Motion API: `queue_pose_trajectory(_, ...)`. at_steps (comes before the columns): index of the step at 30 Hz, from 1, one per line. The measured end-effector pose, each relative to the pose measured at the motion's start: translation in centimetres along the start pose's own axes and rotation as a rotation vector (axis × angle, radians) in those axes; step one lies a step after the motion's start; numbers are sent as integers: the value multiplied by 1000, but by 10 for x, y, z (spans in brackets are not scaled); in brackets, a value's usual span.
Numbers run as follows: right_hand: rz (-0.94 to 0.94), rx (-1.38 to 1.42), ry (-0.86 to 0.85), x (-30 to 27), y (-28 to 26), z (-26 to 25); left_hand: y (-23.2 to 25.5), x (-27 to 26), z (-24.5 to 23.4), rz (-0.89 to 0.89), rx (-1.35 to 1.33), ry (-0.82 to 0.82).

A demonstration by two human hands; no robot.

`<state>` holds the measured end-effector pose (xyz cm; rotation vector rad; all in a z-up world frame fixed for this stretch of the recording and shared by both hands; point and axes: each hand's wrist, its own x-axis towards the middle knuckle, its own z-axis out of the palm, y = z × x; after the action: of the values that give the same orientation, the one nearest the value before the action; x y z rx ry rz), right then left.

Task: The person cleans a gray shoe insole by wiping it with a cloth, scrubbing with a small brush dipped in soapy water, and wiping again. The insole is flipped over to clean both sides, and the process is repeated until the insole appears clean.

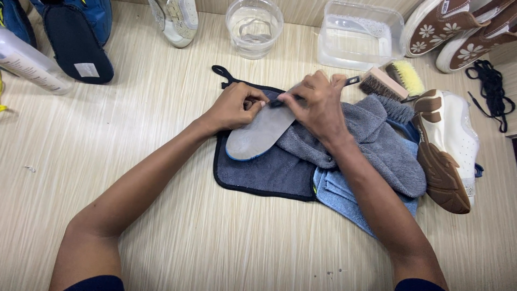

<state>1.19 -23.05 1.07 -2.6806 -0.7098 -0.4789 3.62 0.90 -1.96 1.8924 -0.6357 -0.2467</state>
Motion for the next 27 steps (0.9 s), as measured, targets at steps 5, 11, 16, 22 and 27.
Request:
queue_pose_trajectory(5,106,32,19,-3,33,-1,0,-5,1,7,25,-2)
queue_pose_trajectory(11,28,-12,76,-11,15,10,2,-5,8,52,191,15)
queue_pose_trajectory(16,116,8,42,-5,57,14,-3,-5,5,53,185,28)
queue_pose_trajectory(22,85,245,3,2,10,-24,2,-4,2,76,-4,-8)
queue_pose_trajectory(27,178,-14,106,-2,59,-10,-6,-3,4,65,-28,-13)
